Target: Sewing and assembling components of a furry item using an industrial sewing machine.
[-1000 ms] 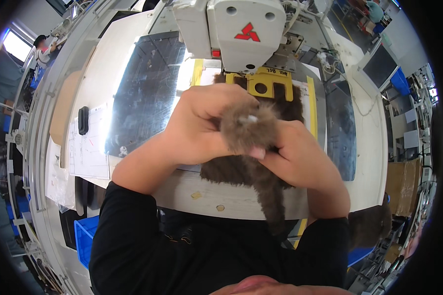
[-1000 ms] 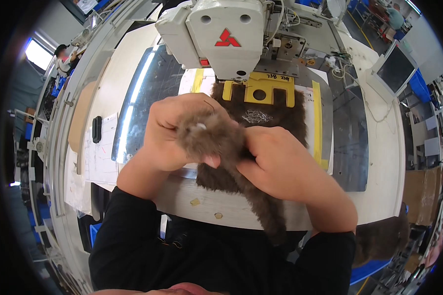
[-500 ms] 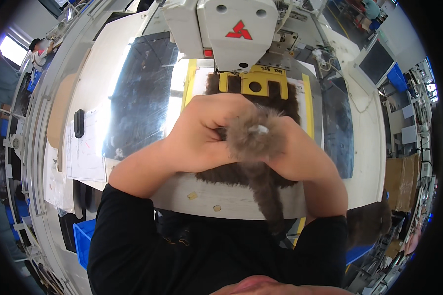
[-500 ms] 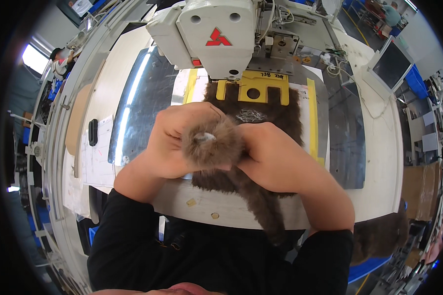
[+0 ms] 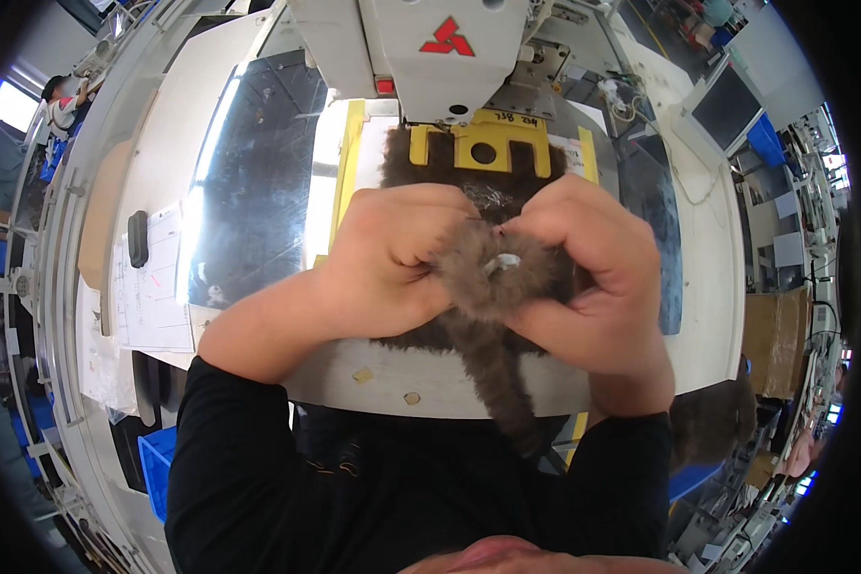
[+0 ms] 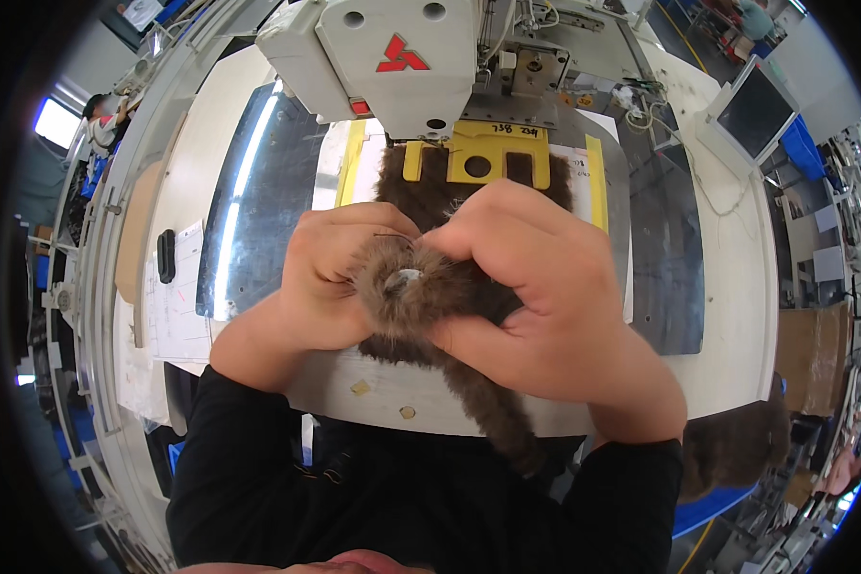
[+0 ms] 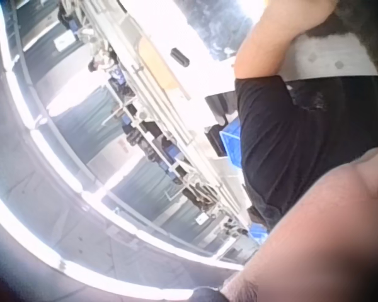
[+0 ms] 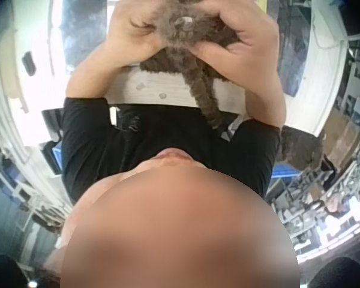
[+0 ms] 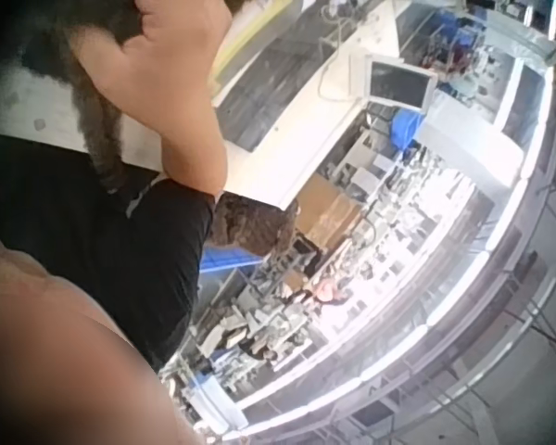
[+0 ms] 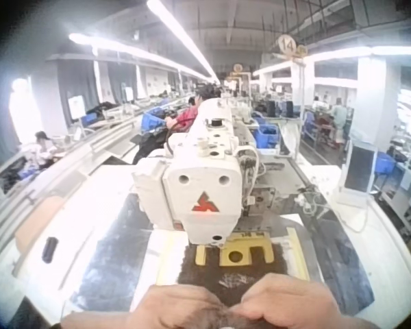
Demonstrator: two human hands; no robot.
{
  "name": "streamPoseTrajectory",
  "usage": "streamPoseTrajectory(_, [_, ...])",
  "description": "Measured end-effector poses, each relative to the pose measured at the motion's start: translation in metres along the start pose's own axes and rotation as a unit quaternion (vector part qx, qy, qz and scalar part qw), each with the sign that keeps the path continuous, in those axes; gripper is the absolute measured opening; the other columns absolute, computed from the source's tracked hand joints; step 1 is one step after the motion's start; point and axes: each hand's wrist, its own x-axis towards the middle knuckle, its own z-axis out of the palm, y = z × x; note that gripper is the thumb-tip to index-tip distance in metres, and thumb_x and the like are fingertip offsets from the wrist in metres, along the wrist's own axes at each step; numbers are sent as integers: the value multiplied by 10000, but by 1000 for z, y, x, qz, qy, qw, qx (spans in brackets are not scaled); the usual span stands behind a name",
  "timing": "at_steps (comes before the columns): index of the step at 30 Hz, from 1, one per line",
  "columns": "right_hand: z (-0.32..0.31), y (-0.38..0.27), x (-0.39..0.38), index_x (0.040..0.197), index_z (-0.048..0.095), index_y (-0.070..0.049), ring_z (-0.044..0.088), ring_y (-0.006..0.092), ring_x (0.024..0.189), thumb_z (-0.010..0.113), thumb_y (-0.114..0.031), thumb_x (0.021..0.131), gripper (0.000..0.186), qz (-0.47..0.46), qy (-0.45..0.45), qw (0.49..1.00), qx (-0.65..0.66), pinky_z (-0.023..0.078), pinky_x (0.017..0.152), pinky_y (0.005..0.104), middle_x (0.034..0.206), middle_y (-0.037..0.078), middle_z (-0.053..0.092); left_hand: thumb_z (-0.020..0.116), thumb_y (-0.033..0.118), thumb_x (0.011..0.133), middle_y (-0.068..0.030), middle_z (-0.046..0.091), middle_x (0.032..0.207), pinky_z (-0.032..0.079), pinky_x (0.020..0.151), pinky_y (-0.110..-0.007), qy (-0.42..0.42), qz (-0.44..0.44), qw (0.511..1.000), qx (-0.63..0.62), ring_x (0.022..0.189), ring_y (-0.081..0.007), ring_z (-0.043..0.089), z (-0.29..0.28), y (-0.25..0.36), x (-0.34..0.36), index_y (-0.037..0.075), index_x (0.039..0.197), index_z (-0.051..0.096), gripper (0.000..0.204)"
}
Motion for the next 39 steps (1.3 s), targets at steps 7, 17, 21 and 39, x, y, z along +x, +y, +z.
streamPoseTrajectory(7, [3, 1, -7, 865, 729, -26, 620, 219, 622, 838, -1, 626, 264, -41, 20, 998, -48, 478, 527, 301, 791, 84, 644, 829, -15, 692, -127, 713, 845, 553, 625, -310, -28, 8, 1000, 1, 705, -233, 708, -1, 1, 4, -21, 869, 723, 206])
streamPoseTrajectory(17, [-4, 10, -3, 867, 738, -14, 624, 228, 607, 829, -5, 710, 181, -39, 31, 998, -26, 483, 545, 295, 764, 105, 653, 806, 53, 793, -91, 692, 861, 544, 695, -347, -44, 15, 997, -58, 774, -247, 679, 12, -15, 0, 55, 861, 722, 108])
streamPoseTrajectory(21, [-4, 37, 2, 868, 748, 0, 615, 150, 606, 819, -78, 817, 117, 78, 70, 994, -17, 462, 542, 281, 711, 84, 660, 810, 66, 881, -54, 709, 928, 534, 770, -297, -37, -205, 951, -228, 850, -143, 664, 31, -18, 2, 41, 1047, 700, 201])
streamPoseTrajectory(39, [30, 166, 41, 845, 700, 11, 589, 87, 581, 798, -159, 890, 201, 386, -71, 918, 61, 447, 519, 251, 704, 16, 649, 684, 48, 911, -26, 628, 910, 492, 771, -288, -120, -341, 924, -125, 813, -117, 557, 7, -95, 5, 31, 1302, 676, 391])
